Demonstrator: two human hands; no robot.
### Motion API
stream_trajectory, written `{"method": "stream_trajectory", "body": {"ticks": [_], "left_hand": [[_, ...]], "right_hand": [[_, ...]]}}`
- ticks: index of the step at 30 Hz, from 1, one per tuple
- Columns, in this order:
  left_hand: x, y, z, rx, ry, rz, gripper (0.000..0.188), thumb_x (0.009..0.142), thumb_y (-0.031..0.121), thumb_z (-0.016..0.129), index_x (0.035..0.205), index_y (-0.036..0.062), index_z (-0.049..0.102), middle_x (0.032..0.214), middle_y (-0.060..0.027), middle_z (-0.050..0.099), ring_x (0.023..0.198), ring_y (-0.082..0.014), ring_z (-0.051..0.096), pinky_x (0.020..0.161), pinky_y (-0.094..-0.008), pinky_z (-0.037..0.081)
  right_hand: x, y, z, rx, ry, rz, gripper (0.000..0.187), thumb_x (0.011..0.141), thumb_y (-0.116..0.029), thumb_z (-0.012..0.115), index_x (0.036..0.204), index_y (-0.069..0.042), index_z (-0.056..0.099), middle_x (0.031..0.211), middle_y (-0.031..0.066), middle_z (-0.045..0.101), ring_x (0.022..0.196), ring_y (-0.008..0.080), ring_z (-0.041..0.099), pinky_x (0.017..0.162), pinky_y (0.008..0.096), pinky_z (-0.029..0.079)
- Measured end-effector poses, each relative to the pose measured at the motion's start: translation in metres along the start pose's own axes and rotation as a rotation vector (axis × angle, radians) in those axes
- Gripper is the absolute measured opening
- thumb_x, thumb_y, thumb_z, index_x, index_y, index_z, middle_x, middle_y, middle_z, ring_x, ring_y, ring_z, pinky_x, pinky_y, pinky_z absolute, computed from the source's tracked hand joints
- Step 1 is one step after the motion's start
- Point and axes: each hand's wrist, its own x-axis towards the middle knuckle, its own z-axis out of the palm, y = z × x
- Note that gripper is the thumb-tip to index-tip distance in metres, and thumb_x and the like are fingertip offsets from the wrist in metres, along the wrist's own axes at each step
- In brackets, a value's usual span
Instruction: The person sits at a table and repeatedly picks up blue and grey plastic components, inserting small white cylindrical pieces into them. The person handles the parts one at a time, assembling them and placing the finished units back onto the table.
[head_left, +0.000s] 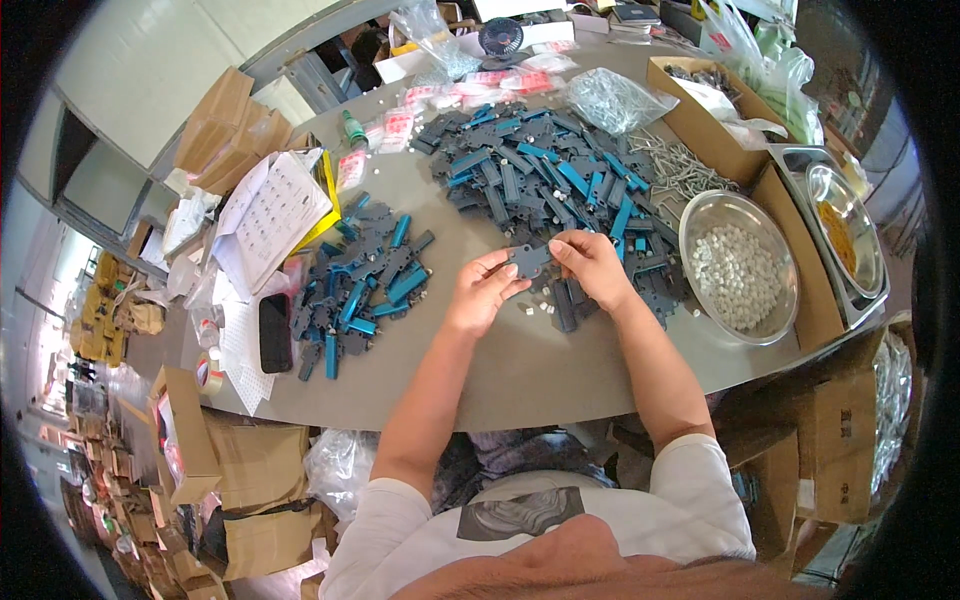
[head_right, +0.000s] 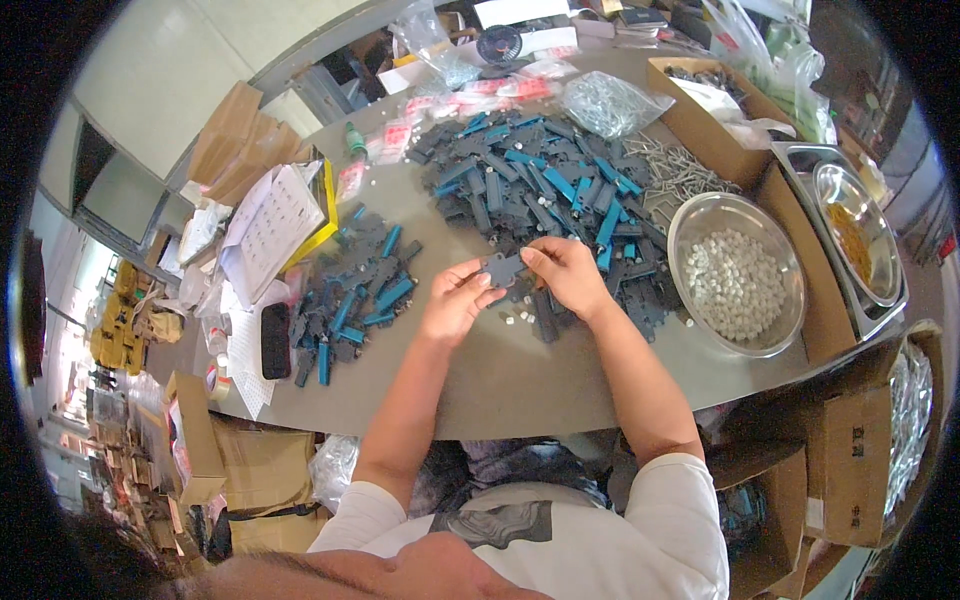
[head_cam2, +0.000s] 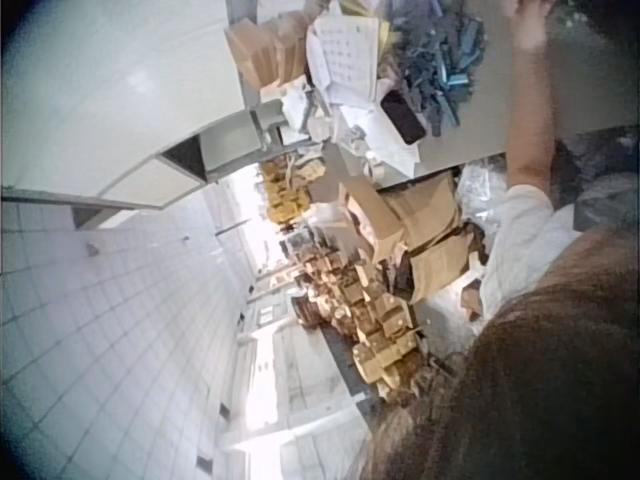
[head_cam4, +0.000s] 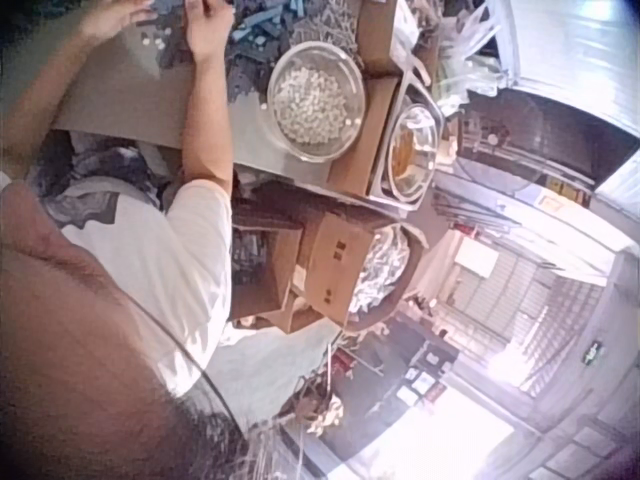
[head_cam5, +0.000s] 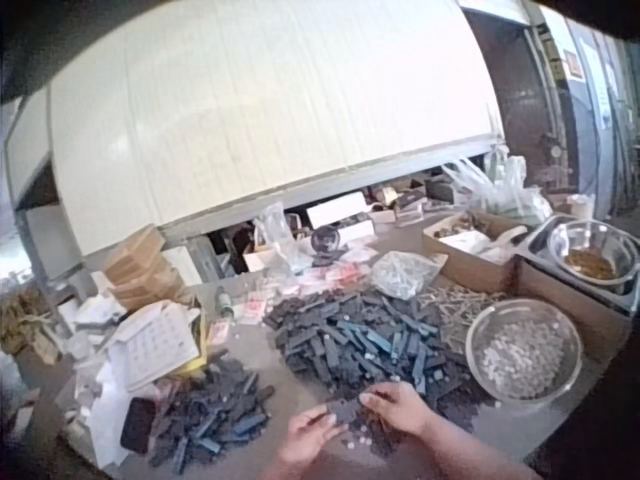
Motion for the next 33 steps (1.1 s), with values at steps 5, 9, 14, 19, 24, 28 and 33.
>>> {"method": "stream_trajectory", "body": {"ticks": [5,9,14,19,24,28,33], "left_hand": [[-0.001,0.001,0.000,-0.009,-0.034,-0.006,0.033,0.091,0.008,0.058,0.120,-0.0087,0.053,0.111,-0.0138,0.062,0.097,-0.0205,0.063,0.087,-0.0336,0.054],[0.000,0.001,-0.004,0.053,0.026,0.008,0.034,0.091,0.011,0.060,0.119,-0.0072,0.055,0.109,-0.0122,0.062,0.095,-0.0196,0.063,0.086,-0.0328,0.054],[0.011,0.013,-0.047,0.587,0.640,0.429,0.029,0.088,0.005,0.062,0.116,-0.0052,0.060,0.095,-0.0046,0.066,0.080,-0.0090,0.058,0.070,-0.0248,0.049],[0.010,0.022,-0.087,1.391,0.877,0.759,0.029,0.083,0.003,0.061,0.112,0.0005,0.062,0.116,-0.0190,0.061,0.098,-0.0334,0.060,0.089,-0.0384,0.046],[-0.003,0.018,0.001,1.287,0.220,0.258,0.024,0.078,0.012,0.068,0.100,0.0026,0.064,0.099,-0.0144,0.065,0.096,-0.0321,0.061,0.083,-0.0395,0.049],[-0.003,-0.005,0.003,1.449,-0.048,0.344,0.023,0.072,0.002,0.068,0.094,0.0016,0.063,0.097,-0.0162,0.062,0.094,-0.0364,0.059,0.080,-0.0430,0.049],[-0.005,-0.003,0.003,1.298,-0.018,0.190,0.035,0.070,-0.002,0.067,0.105,0.0023,0.060,0.097,-0.0164,0.063,0.088,-0.0316,0.063,0.077,-0.0396,0.050]], "right_hand": [[-0.002,0.001,0.000,0.240,-0.020,-0.003,0.021,0.091,-0.018,0.062,0.084,0.003,0.064,0.068,0.0011,0.059,0.060,0.0070,0.053,0.055,0.0240,0.044],[0.001,0.005,-0.001,-0.079,0.014,-0.003,0.026,0.089,-0.023,0.065,0.081,0.001,0.061,0.065,0.0075,0.062,0.059,0.0150,0.060,0.055,0.0304,0.048],[-0.013,-0.015,0.005,-0.779,0.094,-0.079,0.039,0.077,-0.037,0.073,0.091,-0.004,0.058,0.074,0.0172,0.066,0.071,0.0362,0.065,0.062,0.0433,0.051],[-0.037,-0.028,0.021,-1.186,-0.199,0.042,0.051,0.068,-0.040,0.078,0.094,-0.005,0.052,0.077,0.0158,0.067,0.076,0.0350,0.067,0.067,0.0429,0.053],[-0.039,-0.027,0.025,-1.163,-0.149,0.091,0.042,0.069,-0.026,0.075,0.095,-0.004,0.051,0.080,0.0167,0.068,0.077,0.0362,0.067,0.068,0.0441,0.054],[-0.036,-0.029,0.022,-1.146,-0.045,0.108,0.031,0.070,-0.018,0.068,0.093,-0.003,0.054,0.078,0.0183,0.067,0.074,0.0374,0.067,0.069,0.0444,0.054],[-0.030,-0.022,0.019,-1.017,0.073,0.052,0.039,0.074,-0.020,0.066,0.107,-0.002,0.056,0.084,0.0213,0.068,0.079,0.0375,0.067,0.071,0.0438,0.055]]}}
